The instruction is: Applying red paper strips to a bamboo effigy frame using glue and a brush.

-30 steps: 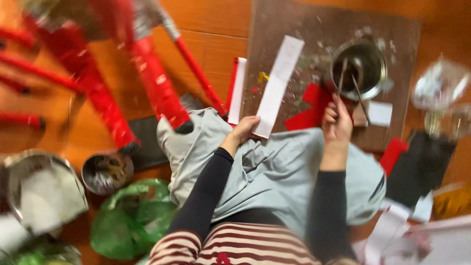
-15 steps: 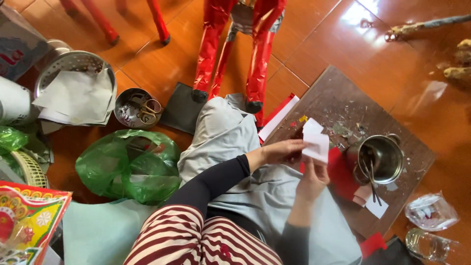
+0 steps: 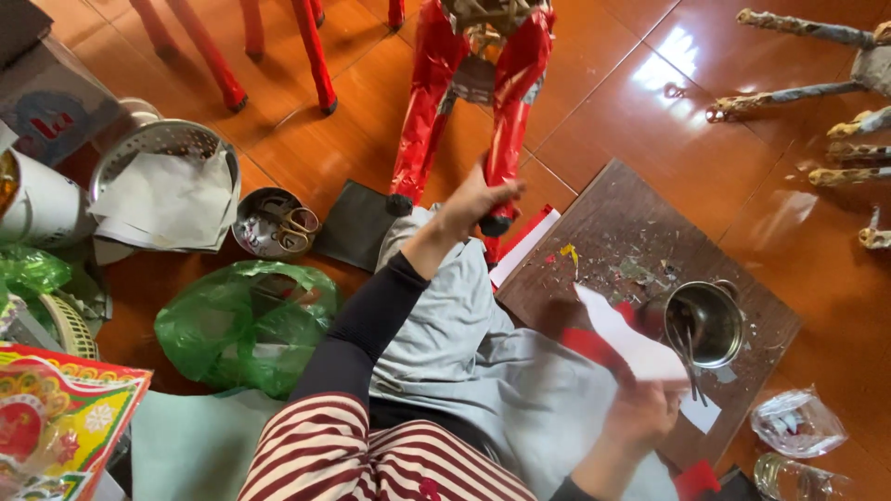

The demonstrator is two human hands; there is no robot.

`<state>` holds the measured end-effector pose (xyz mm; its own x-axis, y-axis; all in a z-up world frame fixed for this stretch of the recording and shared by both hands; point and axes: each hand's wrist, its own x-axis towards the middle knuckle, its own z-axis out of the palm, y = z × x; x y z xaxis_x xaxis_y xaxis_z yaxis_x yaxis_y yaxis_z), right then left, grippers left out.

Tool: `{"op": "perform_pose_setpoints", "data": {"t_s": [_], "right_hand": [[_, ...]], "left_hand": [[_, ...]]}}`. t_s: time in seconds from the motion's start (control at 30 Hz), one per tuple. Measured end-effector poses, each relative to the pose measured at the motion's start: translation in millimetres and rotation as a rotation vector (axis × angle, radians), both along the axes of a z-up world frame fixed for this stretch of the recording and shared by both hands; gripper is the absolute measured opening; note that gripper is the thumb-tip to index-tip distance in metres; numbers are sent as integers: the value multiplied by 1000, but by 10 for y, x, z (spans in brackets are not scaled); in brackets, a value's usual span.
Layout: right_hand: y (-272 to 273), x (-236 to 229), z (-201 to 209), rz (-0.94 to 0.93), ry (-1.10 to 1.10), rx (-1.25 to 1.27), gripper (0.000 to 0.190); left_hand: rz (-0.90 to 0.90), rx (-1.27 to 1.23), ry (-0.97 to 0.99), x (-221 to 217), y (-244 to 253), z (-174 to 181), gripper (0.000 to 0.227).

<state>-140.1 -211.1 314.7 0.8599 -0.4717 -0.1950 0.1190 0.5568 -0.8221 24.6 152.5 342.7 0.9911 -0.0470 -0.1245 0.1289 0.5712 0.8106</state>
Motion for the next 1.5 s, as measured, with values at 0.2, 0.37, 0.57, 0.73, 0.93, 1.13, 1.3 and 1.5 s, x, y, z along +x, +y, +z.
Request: {"op": "perform_pose_setpoints", "data": {"t_s": [0.2,0.37,0.57,0.73,0.93,1.13,1.3,1.5], "right_hand": [[93,196,258,270,-3,-189,28],[290,916,-26,421,-31,-74,36],[1214,1834,175,614,-67,45,38],[1607,2385,-265,637,-66,245,34],[1644,2334,356,569,87,258,36],[1631,2212,716,752,-50,96,35],[1735,2110,921,628,74,47,44],[1570,2128,759,635,61,110,36]], "left_hand": [[-74,137,-151,-518,-249,140,85],[-178,120,13,-680,-255,141,79],[-193,53,100,-386,-151,-304,60],[-413,-200,101,79,24,-507,97],[-400,-417,147,526,-38,-482,92],[-237,-380,143,822,35,-290,81],[-100,-325,143,900,108,-200,71],[82,-254,159,894,157,-248,60]]}}
